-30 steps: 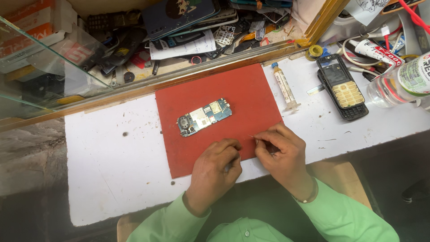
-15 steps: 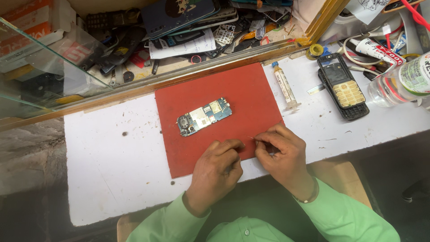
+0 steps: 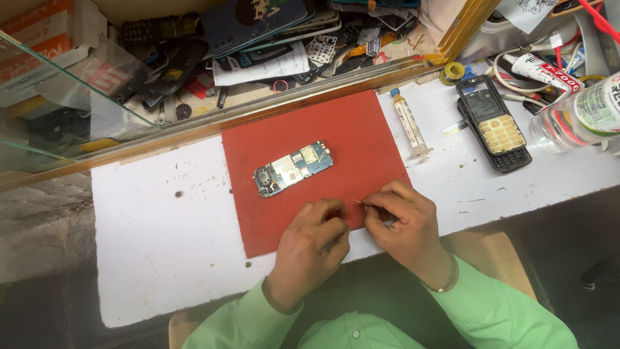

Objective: The person disassembles a black mobile phone, removes the back cover and battery, and places the components on the table. They then inspect the motherboard and use a small tool to work on the circuit board.

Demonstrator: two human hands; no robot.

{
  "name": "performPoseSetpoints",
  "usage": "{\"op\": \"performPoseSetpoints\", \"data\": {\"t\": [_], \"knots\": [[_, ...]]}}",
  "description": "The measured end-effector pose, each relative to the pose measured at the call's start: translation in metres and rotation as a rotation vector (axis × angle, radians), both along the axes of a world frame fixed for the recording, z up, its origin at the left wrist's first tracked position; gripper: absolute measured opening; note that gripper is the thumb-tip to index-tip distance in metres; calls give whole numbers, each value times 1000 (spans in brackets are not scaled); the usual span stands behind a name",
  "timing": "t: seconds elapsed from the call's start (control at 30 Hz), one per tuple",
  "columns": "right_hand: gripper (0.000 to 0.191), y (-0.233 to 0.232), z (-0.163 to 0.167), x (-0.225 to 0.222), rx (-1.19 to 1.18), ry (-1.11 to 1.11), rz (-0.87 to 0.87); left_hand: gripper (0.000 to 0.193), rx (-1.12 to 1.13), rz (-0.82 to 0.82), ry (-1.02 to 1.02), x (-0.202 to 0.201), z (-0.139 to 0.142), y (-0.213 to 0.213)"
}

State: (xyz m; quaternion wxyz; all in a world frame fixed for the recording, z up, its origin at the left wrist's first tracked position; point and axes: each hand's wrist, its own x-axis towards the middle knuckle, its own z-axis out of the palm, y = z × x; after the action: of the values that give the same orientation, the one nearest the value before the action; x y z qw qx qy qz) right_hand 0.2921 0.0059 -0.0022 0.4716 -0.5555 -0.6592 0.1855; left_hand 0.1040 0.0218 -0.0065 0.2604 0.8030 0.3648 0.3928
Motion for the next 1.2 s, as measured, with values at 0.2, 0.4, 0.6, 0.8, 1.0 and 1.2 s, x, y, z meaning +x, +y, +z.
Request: {"op": "performPoseSetpoints", "data": {"t": [0.2,0.4,0.6,0.8,1.0,1.2], "knots": [[13,0,-2,0,6,13,-33,8,1,-10,39,0,0,1],[14,0,-1,0,13,-29,-1,8,-1,-13,57,0,0,1],[15,3,2,3,-11,-91,9,10,62,-11,58,0,-1,1],[15,3,1,4,-2,-130,11,12,93,-19,95,0,-2,0],[16,2,-1,1,-13,-117,-16,15,122,-37,147,2,-3,-4],[15,1,-1,-1,29,-143,-50,15,130,-45,166,1,-3,-5]]}}
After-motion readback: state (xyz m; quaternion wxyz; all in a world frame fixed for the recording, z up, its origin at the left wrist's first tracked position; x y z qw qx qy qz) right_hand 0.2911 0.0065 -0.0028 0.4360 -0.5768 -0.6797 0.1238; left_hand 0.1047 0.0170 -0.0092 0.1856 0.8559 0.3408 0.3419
